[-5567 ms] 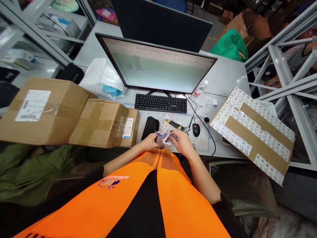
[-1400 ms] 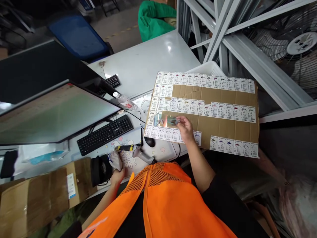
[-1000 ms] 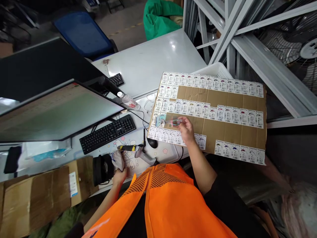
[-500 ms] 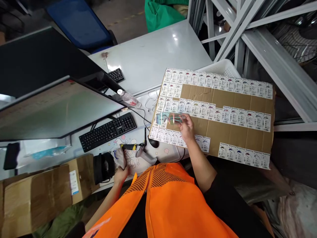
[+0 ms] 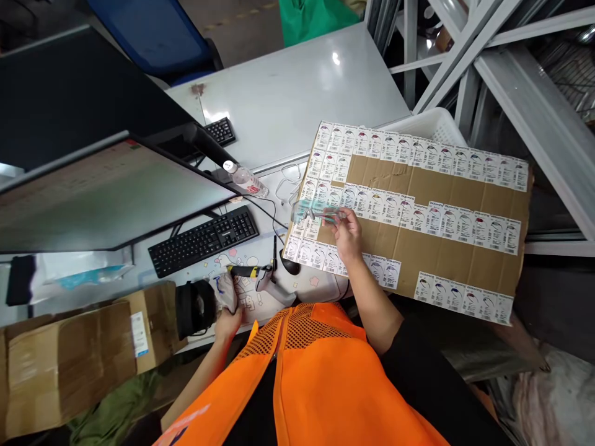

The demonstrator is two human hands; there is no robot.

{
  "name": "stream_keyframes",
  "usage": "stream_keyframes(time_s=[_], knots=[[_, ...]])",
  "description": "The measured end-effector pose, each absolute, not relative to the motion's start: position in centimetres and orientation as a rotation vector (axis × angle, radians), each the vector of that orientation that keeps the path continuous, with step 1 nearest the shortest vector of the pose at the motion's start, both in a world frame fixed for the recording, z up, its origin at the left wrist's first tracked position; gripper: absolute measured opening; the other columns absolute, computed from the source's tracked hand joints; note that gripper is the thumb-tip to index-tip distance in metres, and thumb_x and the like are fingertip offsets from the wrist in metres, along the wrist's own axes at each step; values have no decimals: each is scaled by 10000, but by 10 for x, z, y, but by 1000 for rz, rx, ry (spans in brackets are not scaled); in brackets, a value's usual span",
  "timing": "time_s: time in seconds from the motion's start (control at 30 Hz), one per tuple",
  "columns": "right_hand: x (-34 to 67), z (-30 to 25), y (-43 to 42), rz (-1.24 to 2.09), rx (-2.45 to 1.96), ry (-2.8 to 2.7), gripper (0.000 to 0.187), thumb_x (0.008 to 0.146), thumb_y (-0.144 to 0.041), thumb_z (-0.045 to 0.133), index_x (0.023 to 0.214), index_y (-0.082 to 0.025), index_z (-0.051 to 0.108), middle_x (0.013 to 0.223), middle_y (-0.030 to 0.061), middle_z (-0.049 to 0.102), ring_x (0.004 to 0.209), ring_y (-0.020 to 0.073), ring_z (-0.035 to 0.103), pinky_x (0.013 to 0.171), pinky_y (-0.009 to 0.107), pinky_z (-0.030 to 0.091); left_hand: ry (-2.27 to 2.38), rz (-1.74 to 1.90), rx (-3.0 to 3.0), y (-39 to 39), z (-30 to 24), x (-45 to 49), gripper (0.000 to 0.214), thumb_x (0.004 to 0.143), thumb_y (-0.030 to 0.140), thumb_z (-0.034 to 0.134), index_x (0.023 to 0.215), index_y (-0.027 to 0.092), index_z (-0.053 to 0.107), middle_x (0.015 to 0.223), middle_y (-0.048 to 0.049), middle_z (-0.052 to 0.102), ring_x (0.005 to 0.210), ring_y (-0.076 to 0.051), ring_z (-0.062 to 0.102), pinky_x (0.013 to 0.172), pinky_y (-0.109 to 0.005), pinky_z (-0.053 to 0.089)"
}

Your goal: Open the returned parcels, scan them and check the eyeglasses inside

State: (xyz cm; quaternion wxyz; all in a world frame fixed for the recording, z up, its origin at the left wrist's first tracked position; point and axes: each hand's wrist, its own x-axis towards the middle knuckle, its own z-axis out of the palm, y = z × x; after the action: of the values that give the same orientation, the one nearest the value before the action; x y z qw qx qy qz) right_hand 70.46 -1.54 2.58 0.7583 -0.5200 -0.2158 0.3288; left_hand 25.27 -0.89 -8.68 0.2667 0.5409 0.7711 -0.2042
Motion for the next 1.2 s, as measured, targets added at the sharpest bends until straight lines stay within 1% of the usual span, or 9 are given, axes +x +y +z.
stream_keyframes(time_s=[0.2,0.33,0.43,0.53,0.63,0.73,0.87,0.93,1.2], knots=[[700,55,-32,559,-1272,-628,162,948,-432,731,1064,-328,684,1065,7,773,987,200,752,863,373,654,1930,-518,1380,-8,-69,231,828,926,689,500,1393,9,577,1424,-306,632,1367,-420,598,1102,-441,478],[702,84,-55,444,-1374,-801,158,979,-418,697,1107,-335,737,1086,32,773,1026,237,738,933,412,640,1781,-602,1387,-4,-41,216,711,868,776,519,998,115,747,1104,-243,778,1195,-453,695,979,-464,539],[703,96,-70,380,-1436,-909,180,993,-398,672,1146,-343,748,1099,35,772,1051,253,732,966,437,630,1616,-640,1413,2,-7,229,620,829,785,570,772,183,710,857,-159,782,976,-422,750,838,-437,567],[700,102,-82,339,-1483,-976,184,989,-393,672,1144,-347,758,1088,34,777,1037,261,736,954,443,635,1386,-425,1515,8,35,269,554,859,733,588,885,196,720,891,-99,788,926,-328,744,820,-374,566],[692,108,-91,353,-1498,-1012,184,988,-401,674,1143,-353,762,1088,36,780,1046,265,735,955,441,631,1248,-21,1692,14,78,325,531,901,677,611,1094,191,703,1081,-99,780,975,-281,734,878,-369,580],[681,112,-99,435,-1454,-1047,202,1002,-414,658,1170,-358,756,1102,37,781,1053,264,736,964,443,621,1051,347,1899,19,113,380,502,938,564,664,1284,200,653,1339,-127,700,1183,-278,688,1037,-406,553],[669,113,-113,529,-1426,-1039,200,984,-428,690,1154,-350,761,1116,42,780,1052,269,738,971,445,615,709,563,2052,20,138,433,700,939,452,723,1543,219,456,1585,-155,521,1473,-300,497,1207,-479,439],[665,111,-121,548,-1408,-1040,203,987,-427,684,1157,-346,758,1117,44,780,1058,271,736,971,444,615,612,538,2094,17,140,446,708,939,412,735,1555,217,444,1585,-158,525,1473,-301,501,1225,-493,420],[657,106,-141,627,-1383,-1028,203,1016,-398,633,1170,-336,749,1104,50,771,1048,252,738,928,386,624,641,583,2019,-6,122,456,303,969,248,654,1263,183,624,1218,-111,739,1156,-230,702,1033,-383,549]])
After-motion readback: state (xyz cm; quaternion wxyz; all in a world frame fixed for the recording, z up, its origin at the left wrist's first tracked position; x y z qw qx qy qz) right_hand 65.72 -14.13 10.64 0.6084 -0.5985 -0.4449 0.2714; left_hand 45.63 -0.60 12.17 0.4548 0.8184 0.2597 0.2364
